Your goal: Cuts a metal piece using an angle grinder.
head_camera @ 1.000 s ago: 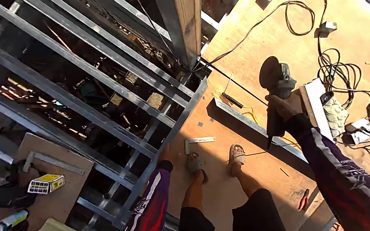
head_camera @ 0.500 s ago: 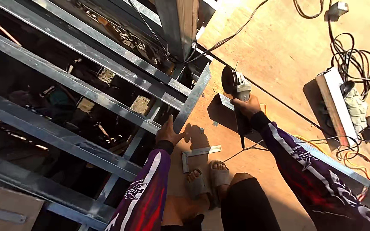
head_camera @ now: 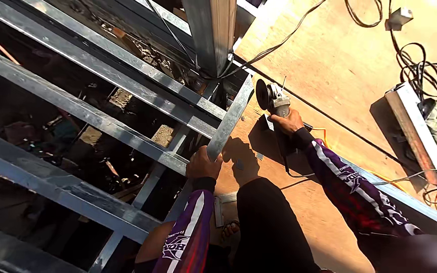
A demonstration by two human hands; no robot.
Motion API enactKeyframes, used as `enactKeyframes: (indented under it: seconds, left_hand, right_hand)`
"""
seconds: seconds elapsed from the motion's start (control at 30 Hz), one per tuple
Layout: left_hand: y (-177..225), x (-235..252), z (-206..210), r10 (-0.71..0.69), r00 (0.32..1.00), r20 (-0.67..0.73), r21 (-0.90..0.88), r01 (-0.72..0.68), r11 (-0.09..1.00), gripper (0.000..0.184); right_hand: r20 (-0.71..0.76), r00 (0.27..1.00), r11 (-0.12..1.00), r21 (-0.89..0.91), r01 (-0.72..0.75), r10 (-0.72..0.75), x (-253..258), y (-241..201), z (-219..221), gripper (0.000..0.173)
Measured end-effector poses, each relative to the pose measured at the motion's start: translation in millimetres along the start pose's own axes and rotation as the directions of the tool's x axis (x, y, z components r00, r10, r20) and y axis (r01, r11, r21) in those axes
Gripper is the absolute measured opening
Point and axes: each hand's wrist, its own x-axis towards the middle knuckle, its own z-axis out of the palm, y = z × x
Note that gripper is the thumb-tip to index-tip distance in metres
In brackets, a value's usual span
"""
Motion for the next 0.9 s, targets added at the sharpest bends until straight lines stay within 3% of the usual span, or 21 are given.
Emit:
enactKeyframes:
  seconds: [0.13, 0.47, 0.9]
  left_hand:
    - [-7.3, 1.5, 12.1, 0.041, 0.995, -0.089, -0.021, -0.043, 0.999, 0.068]
    - [-2.0, -0.1, 5.3, -0.027, 1.000, 0.015, -0.064, 0.028, 0.998, 0.067]
    - [-1.5, -0.7, 2.0, -0.032, 0.999, 0.028, -0.071, 0.034, 0.997, 0.065]
  right_hand:
    - [-0.004, 1.000, 1.000, -0.011, 0.018, -0.018, -2.0, 1.8, 2.8, 0.061]
    - [-0.012, 0.999, 0.999, -0.018, 0.036, -0.036, -7.5, 1.7, 2.9, 0.059]
    - [-0.026, 0.999, 0.998, -0.053, 0.046, -0.047, -2.4, -3.6, 1.3, 0.064]
